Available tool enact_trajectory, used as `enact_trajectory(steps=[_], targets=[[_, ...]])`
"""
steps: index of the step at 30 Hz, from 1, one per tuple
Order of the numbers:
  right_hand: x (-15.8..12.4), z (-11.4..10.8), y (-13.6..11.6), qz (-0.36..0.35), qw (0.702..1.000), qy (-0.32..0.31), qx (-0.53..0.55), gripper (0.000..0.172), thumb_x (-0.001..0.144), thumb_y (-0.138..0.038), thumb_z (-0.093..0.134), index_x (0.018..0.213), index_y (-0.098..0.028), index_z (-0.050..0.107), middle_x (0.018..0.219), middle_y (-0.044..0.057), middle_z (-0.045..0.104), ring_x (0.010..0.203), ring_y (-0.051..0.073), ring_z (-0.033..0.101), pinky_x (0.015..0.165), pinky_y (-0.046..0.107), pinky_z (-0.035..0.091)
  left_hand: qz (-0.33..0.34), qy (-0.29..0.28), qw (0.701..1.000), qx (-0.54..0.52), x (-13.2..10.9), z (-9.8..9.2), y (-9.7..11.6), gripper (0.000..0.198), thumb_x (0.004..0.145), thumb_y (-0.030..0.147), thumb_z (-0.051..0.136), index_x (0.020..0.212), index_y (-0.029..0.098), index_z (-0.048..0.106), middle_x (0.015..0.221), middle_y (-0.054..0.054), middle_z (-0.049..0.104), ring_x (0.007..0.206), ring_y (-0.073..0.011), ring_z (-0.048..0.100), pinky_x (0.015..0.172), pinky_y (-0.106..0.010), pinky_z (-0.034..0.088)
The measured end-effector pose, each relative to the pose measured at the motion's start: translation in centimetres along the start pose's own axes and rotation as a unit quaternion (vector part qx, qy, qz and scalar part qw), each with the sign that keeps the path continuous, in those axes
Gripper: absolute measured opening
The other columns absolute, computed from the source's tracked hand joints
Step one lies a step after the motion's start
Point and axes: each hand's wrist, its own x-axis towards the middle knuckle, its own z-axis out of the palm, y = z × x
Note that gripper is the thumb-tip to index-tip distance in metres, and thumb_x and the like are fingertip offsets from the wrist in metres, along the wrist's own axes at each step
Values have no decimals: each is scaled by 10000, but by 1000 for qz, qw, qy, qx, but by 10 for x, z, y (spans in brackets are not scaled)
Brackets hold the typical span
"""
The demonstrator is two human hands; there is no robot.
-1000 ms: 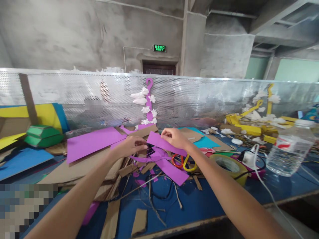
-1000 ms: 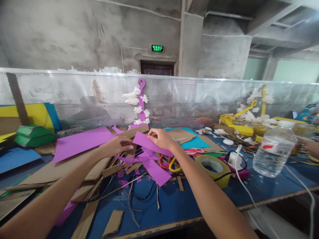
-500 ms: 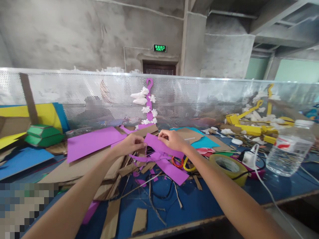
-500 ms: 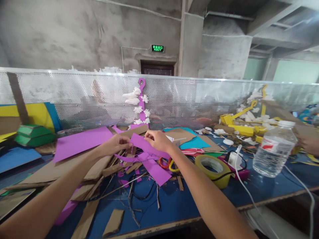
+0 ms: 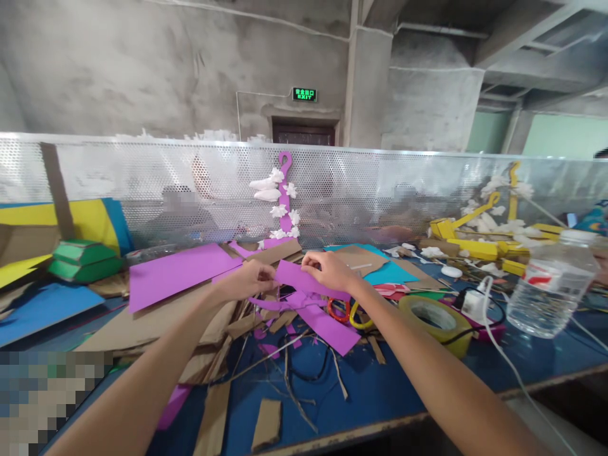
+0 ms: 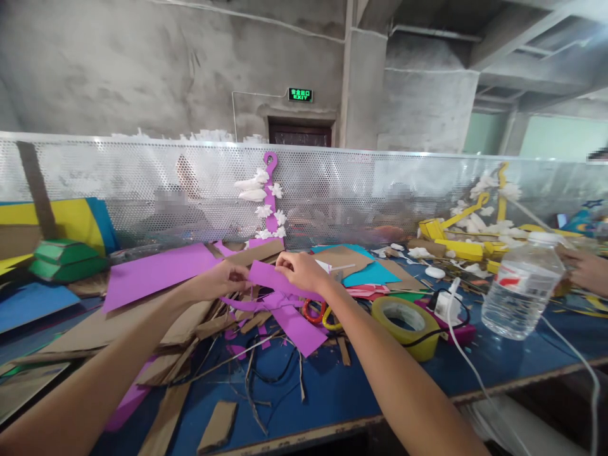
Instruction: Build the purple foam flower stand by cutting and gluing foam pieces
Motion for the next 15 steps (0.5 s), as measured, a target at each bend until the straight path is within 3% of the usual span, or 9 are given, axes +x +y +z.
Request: enact_trajectory(steps=[9, 15], targets=[[0, -3, 2, -3, 1000, 6, -9, 144, 944, -303, 568, 881, -208, 656, 798, 19, 701, 695, 151, 594, 661, 266, 388, -6, 2, 1000, 1, 2, -1, 3, 247, 871, 379, 622, 955, 178, 738, 877, -56, 757, 781, -185, 672, 703, -285, 501], [0, 2, 0, -12, 1000, 11, -5, 130, 939, -299, 582, 882, -211, 659, 805, 19, 708, 700, 150, 600, 675, 267, 396, 7, 39, 997, 65, 5, 4, 1, 237, 884, 367, 579, 861, 181, 724, 775, -44, 728, 704, -173, 643, 665, -278, 484]])
